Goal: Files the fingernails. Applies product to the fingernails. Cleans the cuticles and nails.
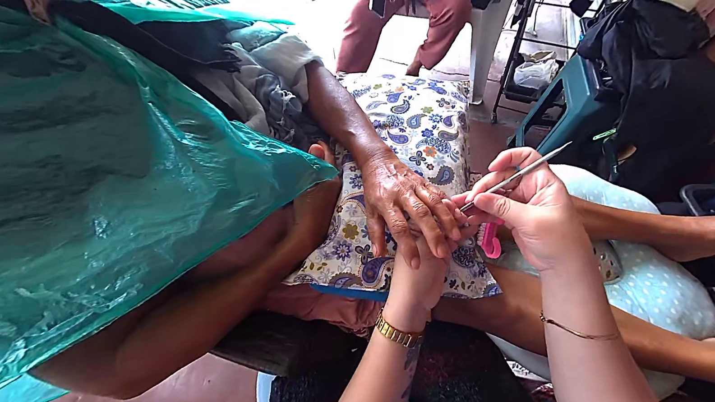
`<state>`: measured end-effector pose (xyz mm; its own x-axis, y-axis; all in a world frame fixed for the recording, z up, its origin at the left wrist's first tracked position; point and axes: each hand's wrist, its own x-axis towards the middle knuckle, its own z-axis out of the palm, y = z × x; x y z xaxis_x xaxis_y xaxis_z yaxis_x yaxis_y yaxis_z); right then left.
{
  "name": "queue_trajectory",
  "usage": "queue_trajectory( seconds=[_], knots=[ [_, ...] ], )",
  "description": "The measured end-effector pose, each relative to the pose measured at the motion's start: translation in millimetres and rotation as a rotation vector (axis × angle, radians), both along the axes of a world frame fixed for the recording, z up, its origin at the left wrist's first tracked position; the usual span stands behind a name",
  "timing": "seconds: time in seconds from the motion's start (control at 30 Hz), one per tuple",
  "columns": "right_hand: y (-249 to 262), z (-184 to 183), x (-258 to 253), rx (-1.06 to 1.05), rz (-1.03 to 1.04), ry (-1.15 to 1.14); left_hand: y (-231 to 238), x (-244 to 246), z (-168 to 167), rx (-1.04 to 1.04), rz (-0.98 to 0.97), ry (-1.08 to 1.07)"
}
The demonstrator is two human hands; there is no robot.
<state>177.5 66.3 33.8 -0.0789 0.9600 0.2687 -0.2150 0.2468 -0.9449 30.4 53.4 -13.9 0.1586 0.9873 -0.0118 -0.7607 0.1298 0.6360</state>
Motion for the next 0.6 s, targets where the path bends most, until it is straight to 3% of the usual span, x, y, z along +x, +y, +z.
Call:
queue_trajectory(
  seconds=[0.6],
  knots=[
    [-1.1, -1.5, 0.3, 0.068, 0.044, -0.036, 0.6, -3.2, -3.2, 0.043, -0.036, -0.087]
  ],
)
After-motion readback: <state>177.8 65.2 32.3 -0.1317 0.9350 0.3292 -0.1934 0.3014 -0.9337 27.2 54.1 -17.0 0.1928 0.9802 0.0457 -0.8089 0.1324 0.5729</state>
